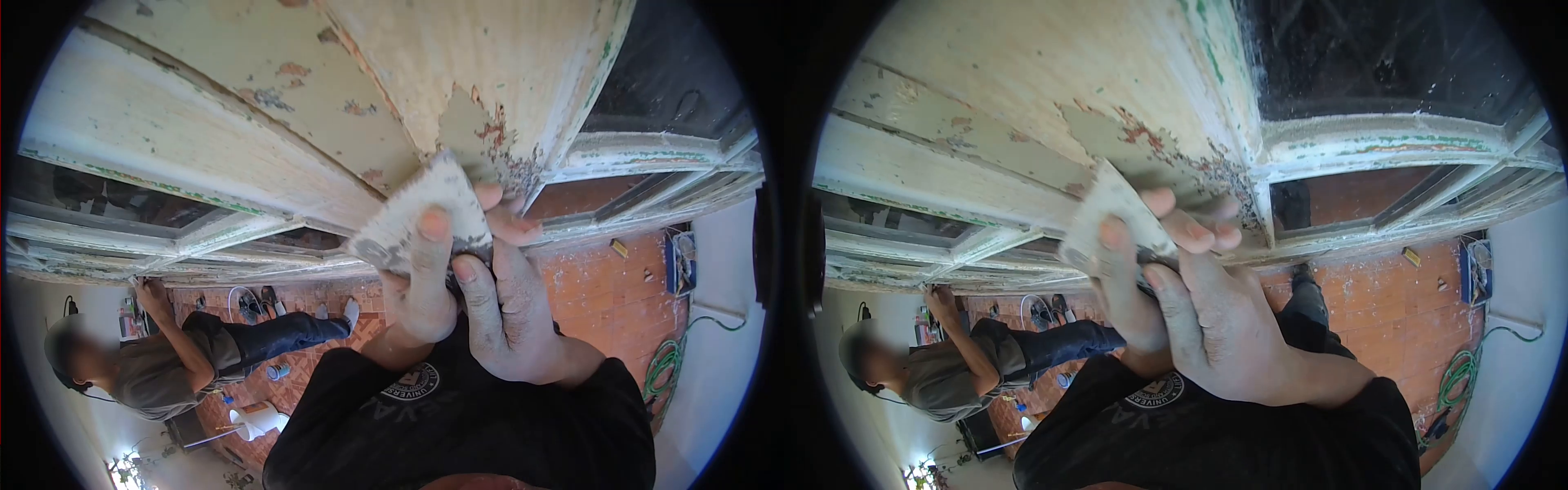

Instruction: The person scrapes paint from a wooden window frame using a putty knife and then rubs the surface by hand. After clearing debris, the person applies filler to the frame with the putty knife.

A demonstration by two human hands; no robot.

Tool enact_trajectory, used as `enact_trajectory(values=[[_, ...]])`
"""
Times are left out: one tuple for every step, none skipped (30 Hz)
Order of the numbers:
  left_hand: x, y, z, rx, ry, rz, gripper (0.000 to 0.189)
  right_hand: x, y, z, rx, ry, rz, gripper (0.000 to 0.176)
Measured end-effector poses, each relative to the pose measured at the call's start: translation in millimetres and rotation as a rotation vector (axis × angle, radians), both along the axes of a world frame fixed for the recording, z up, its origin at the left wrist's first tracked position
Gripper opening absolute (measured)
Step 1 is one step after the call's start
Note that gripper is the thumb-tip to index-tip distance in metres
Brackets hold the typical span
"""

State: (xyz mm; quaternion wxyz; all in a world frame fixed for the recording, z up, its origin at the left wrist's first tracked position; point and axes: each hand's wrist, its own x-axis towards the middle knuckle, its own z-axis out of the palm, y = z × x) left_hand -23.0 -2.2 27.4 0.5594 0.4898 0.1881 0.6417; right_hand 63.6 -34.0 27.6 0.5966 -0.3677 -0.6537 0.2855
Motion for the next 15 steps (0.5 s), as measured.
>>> enact_trajectory(values=[[-1.4,1.0,-3.5,0.010,-0.002,-0.004,0.045,1.7,1.1,-1.4,-0.016,-0.019,0.012,0.019],[-4.3,0.7,-12.5,0.014,-0.020,-0.003,0.044,1.9,2.9,0.4,-0.008,-0.022,0.007,0.019],[-5.6,0.8,-18.4,0.010,-0.034,-0.005,0.044,-0.2,3.6,4.0,-0.013,-0.015,-0.006,0.019],[-5.6,-1.0,-19.7,-0.002,-0.031,-0.007,0.044,-2.4,1.6,4.6,-0.031,-0.005,-0.013,0.018],[-5.7,-4.4,-20.5,-0.014,-0.034,-0.007,0.043,-0.6,5.2,2.0,0.002,0.004,0.048,0.019],[-5.1,-6.3,-20.2,-0.019,-0.040,-0.006,0.043,-1.1,2.9,1.0,-0.006,0.006,0.053,0.019],[-4.4,-6.5,-18.5,-0.017,-0.044,-0.004,0.043,-2.0,1.3,1.3,0.023,-0.023,0.004,0.020],[-3.7,-4.9,-16.1,-0.010,-0.051,-0.004,0.042,-3.1,1.3,2.4,0.057,-0.054,-0.048,0.021],[-2.3,-2.8,-14.1,0.000,-0.059,-0.006,0.042,-1.8,1.2,1.7,0.063,-0.055,-0.045,0.021],[-0.9,-0.7,-13.2,0.010,-0.068,-0.007,0.041,0.9,1.0,-0.6,0.036,-0.055,-0.028,0.023],[0.4,1.8,-18.7,0.030,-0.109,-0.007,0.040,2.4,2.3,-2.0,0.007,-0.057,-0.009,0.025],[-0.3,3.1,-19.5,0.030,-0.113,0.000,0.040,1.0,5.5,-1.4,0.008,-0.061,-0.003,0.025],[-1.4,2.2,-21.0,0.024,-0.105,-0.004,0.041,-1.5,7.7,-0.6,0.021,-0.054,0.000,0.026],[-2.9,-0.4,-22.5,0.013,-0.096,-0.007,0.042,-3.4,6.8,-0.6,0.028,-0.045,0.003,0.027],[-4.2,-0.8,-22.9,0.009,-0.087,-0.012,0.042,-3.9,5.5,-0.7,0.021,-0.044,0.008,0.027]])
